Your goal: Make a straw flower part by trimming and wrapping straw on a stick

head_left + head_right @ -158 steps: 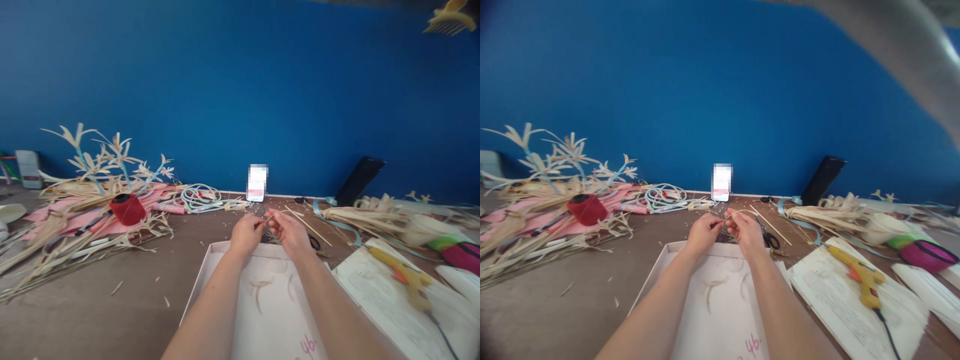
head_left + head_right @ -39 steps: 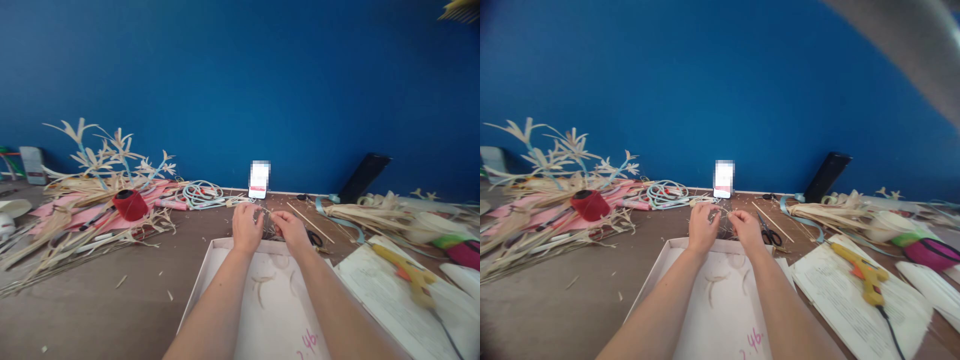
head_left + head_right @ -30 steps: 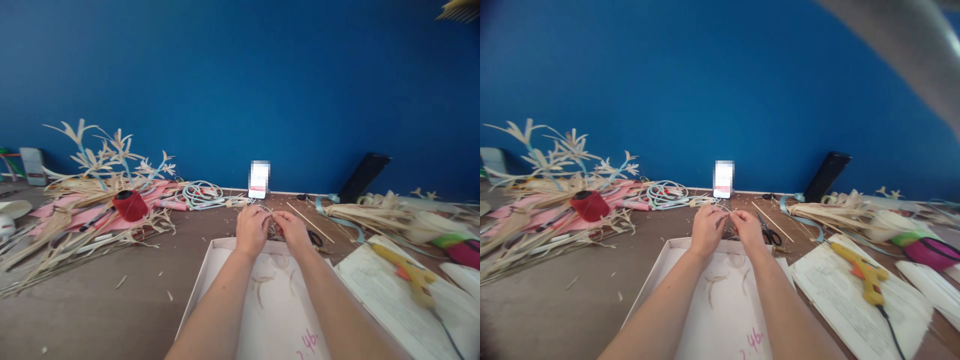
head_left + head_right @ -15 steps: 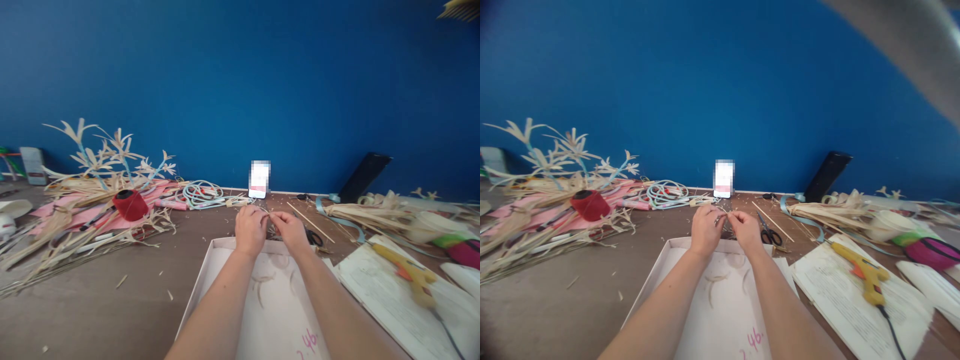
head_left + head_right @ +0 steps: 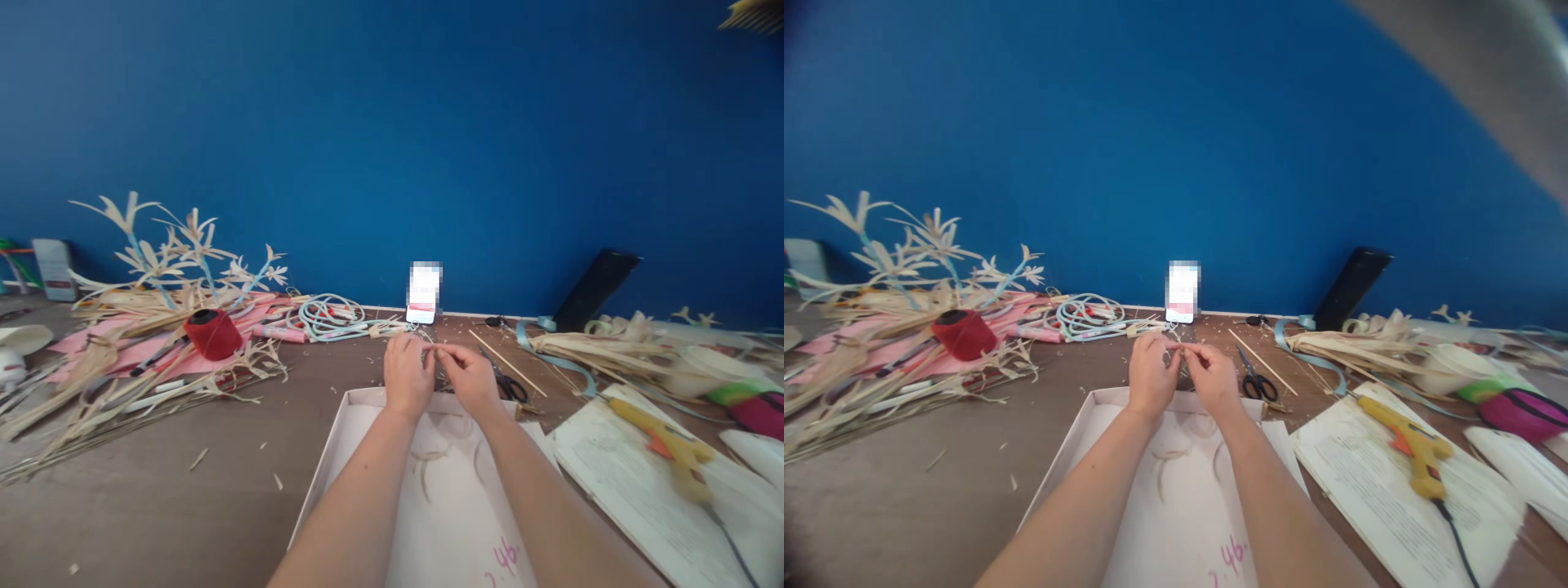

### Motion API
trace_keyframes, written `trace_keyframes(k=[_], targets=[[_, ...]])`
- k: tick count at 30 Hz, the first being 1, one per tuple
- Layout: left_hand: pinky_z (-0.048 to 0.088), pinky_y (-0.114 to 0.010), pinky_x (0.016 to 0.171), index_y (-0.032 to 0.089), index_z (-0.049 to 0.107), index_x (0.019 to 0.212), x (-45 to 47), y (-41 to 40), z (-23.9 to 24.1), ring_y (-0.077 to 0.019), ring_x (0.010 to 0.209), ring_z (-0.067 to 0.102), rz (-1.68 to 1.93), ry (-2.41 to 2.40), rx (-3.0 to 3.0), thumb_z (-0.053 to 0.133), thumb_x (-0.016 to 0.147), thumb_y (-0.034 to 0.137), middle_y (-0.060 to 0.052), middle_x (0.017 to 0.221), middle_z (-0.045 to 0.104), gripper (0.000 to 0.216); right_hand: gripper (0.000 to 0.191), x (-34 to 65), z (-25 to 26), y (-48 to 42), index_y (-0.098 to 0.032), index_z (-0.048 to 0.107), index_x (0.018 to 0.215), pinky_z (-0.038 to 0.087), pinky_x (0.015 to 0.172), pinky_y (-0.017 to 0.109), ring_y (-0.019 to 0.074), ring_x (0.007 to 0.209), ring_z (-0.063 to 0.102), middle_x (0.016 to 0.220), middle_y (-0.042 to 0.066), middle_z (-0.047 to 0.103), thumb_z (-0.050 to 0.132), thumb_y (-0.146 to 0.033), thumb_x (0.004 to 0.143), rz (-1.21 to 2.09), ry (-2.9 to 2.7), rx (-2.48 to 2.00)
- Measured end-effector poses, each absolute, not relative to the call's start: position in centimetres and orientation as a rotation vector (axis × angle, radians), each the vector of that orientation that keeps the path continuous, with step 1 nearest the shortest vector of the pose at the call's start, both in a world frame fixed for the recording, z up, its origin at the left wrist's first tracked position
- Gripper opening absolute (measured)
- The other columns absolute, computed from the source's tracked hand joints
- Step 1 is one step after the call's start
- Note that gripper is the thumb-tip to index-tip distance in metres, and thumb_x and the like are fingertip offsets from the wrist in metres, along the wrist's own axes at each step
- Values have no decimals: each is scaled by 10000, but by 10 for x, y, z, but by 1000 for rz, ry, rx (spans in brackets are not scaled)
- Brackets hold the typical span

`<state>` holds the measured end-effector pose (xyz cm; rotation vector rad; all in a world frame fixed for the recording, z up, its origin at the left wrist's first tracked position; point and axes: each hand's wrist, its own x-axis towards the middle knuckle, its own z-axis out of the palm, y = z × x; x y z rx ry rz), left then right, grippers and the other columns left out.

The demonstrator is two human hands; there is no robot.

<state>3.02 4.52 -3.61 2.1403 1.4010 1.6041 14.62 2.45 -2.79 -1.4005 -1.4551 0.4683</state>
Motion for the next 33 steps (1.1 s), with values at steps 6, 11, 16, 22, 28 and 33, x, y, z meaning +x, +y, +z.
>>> trace_keyframes(k=[6, 11, 16, 22, 28, 33], targets=[[397, -338, 800, 179, 591, 801, 29, 45, -35, -195, 891, 487, 1615, 1423, 2072, 545, 755, 150, -57, 861, 555, 71, 331, 145, -30, 24, -182, 689, 979, 423, 506, 267, 165, 550, 561, 717, 50, 679, 507, -371, 777, 502, -1472, -1391], [401, -343, 815, 181, 577, 819, 28, 47, -38, -190, 897, 497, 1632, 1388, 1976, 511, 771, 141, -55, 877, 554, 92, 313, 143, -34, 24, -217, 673, 1011, 443, 537, 270, 171, 624, 595, 915, 66, 682, 490, -334, 785, 439, -1520, -1340], [426, -319, 794, 166, 551, 862, 27, 54, -43, -167, 882, 510, 1620, 1270, 1831, 468, 794, 150, -64, 897, 533, 108, 353, 143, -28, 23, -202, 636, 1059, 442, 507, 273, 152, 540, 564, 862, 67, 684, 512, -363, 770, 480, -1357, -1382], [446, -267, 742, 151, 562, 824, 25, 57, -38, -137, 836, 524, 1505, 1126, 1685, 488, 797, 205, -58, 892, 532, 96, 344, 146, -21, 22, -188, 648, 993, 422, 482, 263, 143, 501, 529, 681, 39, 648, 541, -411, 754, 555, -1311, -1414], [439, -260, 734, 140, 574, 810, 25, 56, -36, -132, 820, 528, 1459, 1150, 1608, 506, 783, 195, -58, 883, 537, 91, 211, 144, -22, 19, -191, 638, 882, 433, 549, 250, 114, 539, 488, 836, 55, 607, 576, -341, 748, 171, -1479, -1384], [429, -252, 729, 145, 575, 790, 26, 56, -37, -131, 817, 514, 1429, 1125, 1657, 510, 778, 186, -55, 867, 539, 78, 143, 144, -23, 18, -223, 643, 853, 411, 551, 244, 107, 537, 473, 813, 22, 571, 572, -292, 750, 33, -1600, -1456]])
